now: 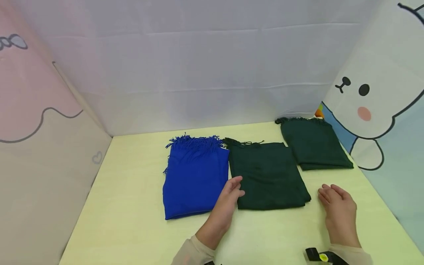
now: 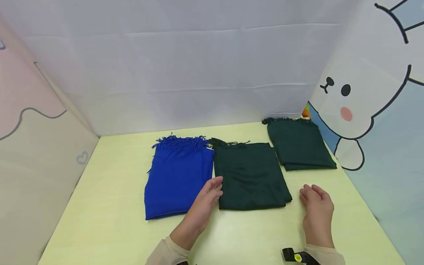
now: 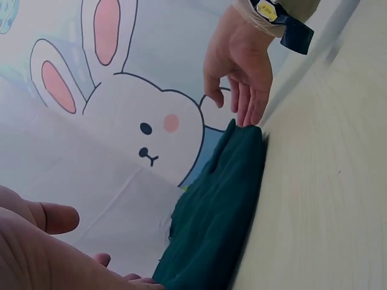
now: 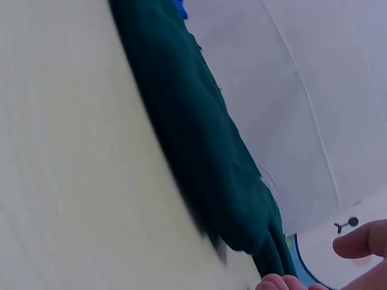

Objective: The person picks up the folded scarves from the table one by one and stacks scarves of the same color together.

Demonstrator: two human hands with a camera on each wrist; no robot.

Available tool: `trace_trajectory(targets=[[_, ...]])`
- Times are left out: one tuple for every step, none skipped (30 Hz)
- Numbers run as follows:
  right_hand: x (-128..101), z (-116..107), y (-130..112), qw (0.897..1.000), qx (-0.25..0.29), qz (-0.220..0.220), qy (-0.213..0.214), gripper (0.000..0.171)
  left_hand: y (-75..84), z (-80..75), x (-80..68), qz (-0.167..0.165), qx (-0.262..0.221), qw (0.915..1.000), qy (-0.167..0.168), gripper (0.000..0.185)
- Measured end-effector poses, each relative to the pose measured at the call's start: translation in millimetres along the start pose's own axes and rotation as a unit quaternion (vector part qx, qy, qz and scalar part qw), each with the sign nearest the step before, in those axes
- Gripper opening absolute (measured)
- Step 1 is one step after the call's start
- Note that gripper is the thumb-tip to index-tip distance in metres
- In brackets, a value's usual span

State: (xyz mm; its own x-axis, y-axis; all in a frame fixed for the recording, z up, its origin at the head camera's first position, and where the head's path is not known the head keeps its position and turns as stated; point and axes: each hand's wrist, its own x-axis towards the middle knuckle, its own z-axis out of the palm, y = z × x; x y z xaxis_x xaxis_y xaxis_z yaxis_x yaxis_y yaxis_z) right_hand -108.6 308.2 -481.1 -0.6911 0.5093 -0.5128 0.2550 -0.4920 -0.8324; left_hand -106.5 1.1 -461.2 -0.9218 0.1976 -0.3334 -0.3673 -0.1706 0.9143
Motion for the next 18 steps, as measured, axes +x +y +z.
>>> trace_trajectory(targets=[[3, -4, -4, 0.999, 0.023, 0.019, -0.012, 0.057, -0.6, 0.8, 0.3, 0.0, -0.004, 1.0, -0.004, 0.05], [6, -8, -7, 0.998, 0.044, 0.039, -0.026, 0.064, -1.4, 1.8, 0.5, 0.001, -0.008, 0.9999, -0.008, 0.05], [9, -13, -11, 0.995, 0.067, 0.061, -0.042, 0.07, -2.5, 2.6, 1.1, 0.0, -0.013, 0.9999, -0.012, 0.049], [12, -17, -14, 0.991, 0.09, 0.08, -0.054, 0.075, -3.5, 3.9, 1.6, 0.001, -0.015, 0.9998, -0.016, 0.048], [15, -21, -17, 0.987, 0.114, 0.098, -0.065, 0.078, -3.9, 5.5, 2.0, 0.001, -0.019, 0.9996, -0.021, 0.047], [17, -25, -19, 0.982, 0.133, 0.111, -0.07, 0.077, -4.4, 6.8, 2.7, 0.003, -0.022, 0.9994, -0.026, 0.047], [20, -28, -22, 0.978, 0.152, 0.123, -0.07, 0.077, -4.5, 8.4, 3.6, 0.002, -0.026, 0.9992, -0.031, 0.046], [22, -31, -23, 0.975, 0.166, 0.13, -0.07, 0.076, -4.7, 9.7, 4.9, 0.003, -0.028, 0.9989, -0.039, 0.045], [25, -33, -25, 0.972, 0.18, 0.135, -0.064, 0.075, -4.3, 11.1, 6.7, 0.001, -0.029, 0.9985, -0.047, 0.043], [27, -36, -27, 0.97, 0.194, 0.136, -0.058, 0.074, -3.3, 13.0, 9.1, 0.0, -0.028, 0.998, -0.057, 0.042], [29, -38, -28, 0.968, 0.204, 0.136, -0.054, 0.073, -1.8, 15.2, 12.4, 0.0, -0.029, 0.9974, -0.066, 0.041], [30, -40, -29, 0.967, 0.21, 0.136, -0.052, 0.072, -0.1, 17.9, 16.3, -0.002, -0.03, 0.9969, -0.073, 0.04], [32, -42, -29, 0.965, 0.216, 0.136, -0.054, 0.071, 1.6, 20.8, 21.0, -0.004, -0.034, 0.9962, -0.081, 0.039], [33, -43, -29, 0.965, 0.218, 0.137, -0.056, 0.07, 3.3, 23.9, 26.2, -0.005, -0.036, 0.9954, -0.089, 0.038], [34, -44, -29, 0.964, 0.221, 0.138, -0.057, 0.069, 5.0, 27.7, 32.0, -0.008, -0.039, 0.9948, -0.094, 0.038], [35, -45, -28, 0.963, 0.222, 0.141, -0.061, 0.067, 6.5, 32.0, 38.2, -0.011, -0.045, 0.9943, -0.097, 0.037], [35, -45, -27, 0.962, 0.223, 0.144, -0.063, 0.066, 7.4, 36.3, 44.5, -0.014, -0.052, 0.9936, -0.099, 0.037], [36, -45, -25, 0.96, 0.228, 0.149, -0.064, 0.064, 7.7, 40.6, 50.8, -0.018, -0.061, 0.9927, -0.102, 0.036]])
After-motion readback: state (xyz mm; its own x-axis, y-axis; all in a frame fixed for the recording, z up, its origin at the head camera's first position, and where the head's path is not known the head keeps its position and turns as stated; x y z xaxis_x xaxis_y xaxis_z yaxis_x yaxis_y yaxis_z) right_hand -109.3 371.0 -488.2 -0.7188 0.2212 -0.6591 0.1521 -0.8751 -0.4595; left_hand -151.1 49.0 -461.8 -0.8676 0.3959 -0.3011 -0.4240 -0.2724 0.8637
